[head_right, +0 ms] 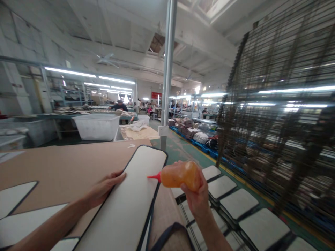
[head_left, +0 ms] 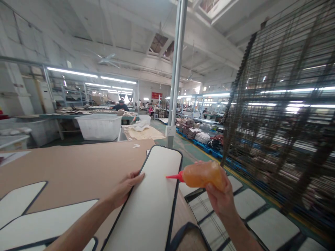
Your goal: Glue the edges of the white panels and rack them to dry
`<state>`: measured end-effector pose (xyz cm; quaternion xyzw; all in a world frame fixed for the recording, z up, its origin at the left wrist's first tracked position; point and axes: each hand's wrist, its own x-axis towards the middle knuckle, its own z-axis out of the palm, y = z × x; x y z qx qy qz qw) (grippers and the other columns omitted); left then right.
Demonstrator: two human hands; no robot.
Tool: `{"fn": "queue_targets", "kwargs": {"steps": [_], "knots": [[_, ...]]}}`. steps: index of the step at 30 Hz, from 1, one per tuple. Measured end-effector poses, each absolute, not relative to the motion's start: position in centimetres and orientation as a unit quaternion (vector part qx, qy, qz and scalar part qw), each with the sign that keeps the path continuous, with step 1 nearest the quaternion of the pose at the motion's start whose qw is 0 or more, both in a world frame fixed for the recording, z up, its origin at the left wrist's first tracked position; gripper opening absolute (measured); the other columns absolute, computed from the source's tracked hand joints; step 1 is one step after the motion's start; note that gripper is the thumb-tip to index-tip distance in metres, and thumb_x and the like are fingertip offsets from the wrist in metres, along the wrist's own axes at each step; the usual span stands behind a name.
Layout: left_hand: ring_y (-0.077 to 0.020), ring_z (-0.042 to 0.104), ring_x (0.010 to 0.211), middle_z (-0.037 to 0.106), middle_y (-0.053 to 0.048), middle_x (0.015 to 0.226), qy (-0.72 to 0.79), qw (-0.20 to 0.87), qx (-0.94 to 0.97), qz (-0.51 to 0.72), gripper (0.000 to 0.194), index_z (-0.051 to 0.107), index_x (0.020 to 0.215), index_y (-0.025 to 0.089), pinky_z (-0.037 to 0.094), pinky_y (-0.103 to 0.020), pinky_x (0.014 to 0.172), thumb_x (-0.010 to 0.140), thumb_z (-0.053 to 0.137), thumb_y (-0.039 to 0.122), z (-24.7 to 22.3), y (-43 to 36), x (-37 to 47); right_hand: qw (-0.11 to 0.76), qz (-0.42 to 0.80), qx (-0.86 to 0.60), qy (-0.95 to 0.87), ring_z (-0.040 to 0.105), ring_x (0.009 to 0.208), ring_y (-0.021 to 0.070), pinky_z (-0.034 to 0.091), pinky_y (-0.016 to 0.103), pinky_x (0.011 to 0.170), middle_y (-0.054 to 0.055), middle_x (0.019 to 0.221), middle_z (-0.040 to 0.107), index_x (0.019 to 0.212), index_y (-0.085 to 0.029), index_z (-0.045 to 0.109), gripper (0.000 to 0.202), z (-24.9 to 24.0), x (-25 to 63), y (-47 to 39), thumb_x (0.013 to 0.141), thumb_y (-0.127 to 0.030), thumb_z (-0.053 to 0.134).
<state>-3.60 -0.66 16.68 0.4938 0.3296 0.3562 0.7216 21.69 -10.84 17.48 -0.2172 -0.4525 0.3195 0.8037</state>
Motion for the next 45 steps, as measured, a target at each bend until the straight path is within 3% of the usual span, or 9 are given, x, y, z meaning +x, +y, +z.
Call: {"fn": "queue_targets", "kwargs": {"steps": [4, 9, 12, 17, 27, 34, 37, 40, 45], "knots": [[-0.02, 0.067, 0.061, 0.072, -0.007, 0.078, 0.337, 0.722, 0.484, 0.362, 0.051, 0.059, 0.108, 0.014, 0.053, -0.027, 0.057, 0.064, 0.073, 0.034, 17.0, -0.5, -3.7, 0.799, 0.353, -0.213, -0.438, 0.056, 0.106, 0.0327, 0.042, 0.053, 0.091, 0.01, 0.112, 0.063, 0.116, -0.026, 0.053, 0.058, 15.2, 20.6, -11.9, 0.063, -0.024, 0.076], [-0.0205, 0.067, 0.064, 0.072, -0.008, 0.079, 0.35, 0.701, 0.493, 0.378, 0.049, 0.059, 0.107, 0.014, 0.053, -0.027, 0.057, 0.064, 0.073, 0.033, 16.6, -0.1, -4.2, 0.764, 0.434, -0.186, -0.439, 0.063, 0.089, 0.0381, 0.052, 0.053, 0.072, 0.009, 0.096, 0.07, 0.104, -0.029, 0.061, 0.061, 11.3, 17.8, -13.2, 0.047, -0.036, 0.084], [-0.0212, 0.067, 0.066, 0.072, -0.007, 0.082, 0.354, 0.694, 0.498, 0.379, 0.048, 0.06, 0.107, 0.016, 0.053, -0.027, 0.059, 0.064, 0.073, 0.032, 16.4, -0.5, -4.7, 0.774, 0.406, -0.218, -0.435, 0.061, 0.095, 0.0371, 0.049, 0.054, 0.079, 0.009, 0.102, 0.068, 0.107, -0.03, 0.059, 0.062, 12.6, 18.2, -12.8, 0.049, -0.032, 0.083], [-0.0219, 0.068, 0.07, 0.072, -0.007, 0.084, 0.334, 0.711, 0.495, 0.37, 0.049, 0.06, 0.109, 0.017, 0.053, -0.028, 0.061, 0.065, 0.073, 0.032, 16.5, -1.4, -5.2, 0.829, 0.311, -0.207, -0.417, 0.056, 0.107, 0.0301, 0.035, 0.054, 0.098, 0.008, 0.113, 0.063, 0.116, -0.026, 0.053, 0.055, 17.3, 20.7, -10.4, 0.065, -0.023, 0.073], [-0.0204, 0.067, 0.066, 0.072, -0.008, 0.081, 0.362, 0.7, 0.486, 0.378, 0.046, 0.062, 0.103, 0.015, 0.053, -0.027, 0.06, 0.063, 0.073, 0.035, 15.0, -0.3, -6.5, 0.742, 0.443, -0.203, -0.46, 0.062, 0.092, 0.0381, 0.05, 0.055, 0.075, 0.009, 0.098, 0.069, 0.106, -0.029, 0.06, 0.062, 12.1, 16.0, -12.1, 0.049, -0.039, 0.082], [-0.0228, 0.067, 0.068, 0.071, -0.009, 0.087, 0.334, 0.721, 0.507, 0.333, 0.047, 0.061, 0.107, 0.016, 0.053, -0.029, 0.059, 0.065, 0.071, 0.034, 16.0, -1.2, -6.5, 0.799, 0.33, -0.246, -0.439, 0.057, 0.104, 0.0302, 0.041, 0.05, 0.093, 0.008, 0.111, 0.064, 0.118, -0.028, 0.051, 0.063, 16.1, 17.0, -9.0, 0.06, -0.029, 0.076], [-0.0217, 0.067, 0.065, 0.072, -0.009, 0.084, 0.346, 0.723, 0.488, 0.344, 0.047, 0.062, 0.106, 0.015, 0.053, -0.029, 0.058, 0.064, 0.073, 0.034, 15.7, -0.5, -6.7, 0.757, 0.39, -0.24, -0.466, 0.06, 0.1, 0.0318, 0.045, 0.051, 0.087, 0.007, 0.11, 0.065, 0.114, -0.031, 0.054, 0.057, 14.1, 15.6, -10.2, 0.06, -0.033, 0.075], [-0.0211, 0.066, 0.064, 0.072, -0.009, 0.082, 0.357, 0.712, 0.49, 0.355, 0.048, 0.062, 0.104, 0.013, 0.052, -0.027, 0.057, 0.062, 0.073, 0.034, 15.1, 0.4, -7.1, 0.712, 0.451, -0.228, -0.488, 0.062, 0.095, 0.0362, 0.049, 0.052, 0.078, 0.01, 0.104, 0.067, 0.109, -0.028, 0.058, 0.064, 12.1, 14.3, -11.6, 0.05, -0.038, 0.081], [-0.0225, 0.067, 0.067, 0.072, -0.009, 0.085, 0.349, 0.721, 0.497, 0.332, 0.049, 0.06, 0.108, 0.014, 0.053, -0.029, 0.059, 0.064, 0.072, 0.033, 15.1, 0.5, -7.4, 0.796, 0.349, -0.251, -0.426, 0.057, 0.105, 0.0319, 0.04, 0.052, 0.093, 0.007, 0.11, 0.065, 0.112, -0.028, 0.056, 0.056, 14.1, 15.7, -10.1, 0.06, -0.03, 0.077]]}}
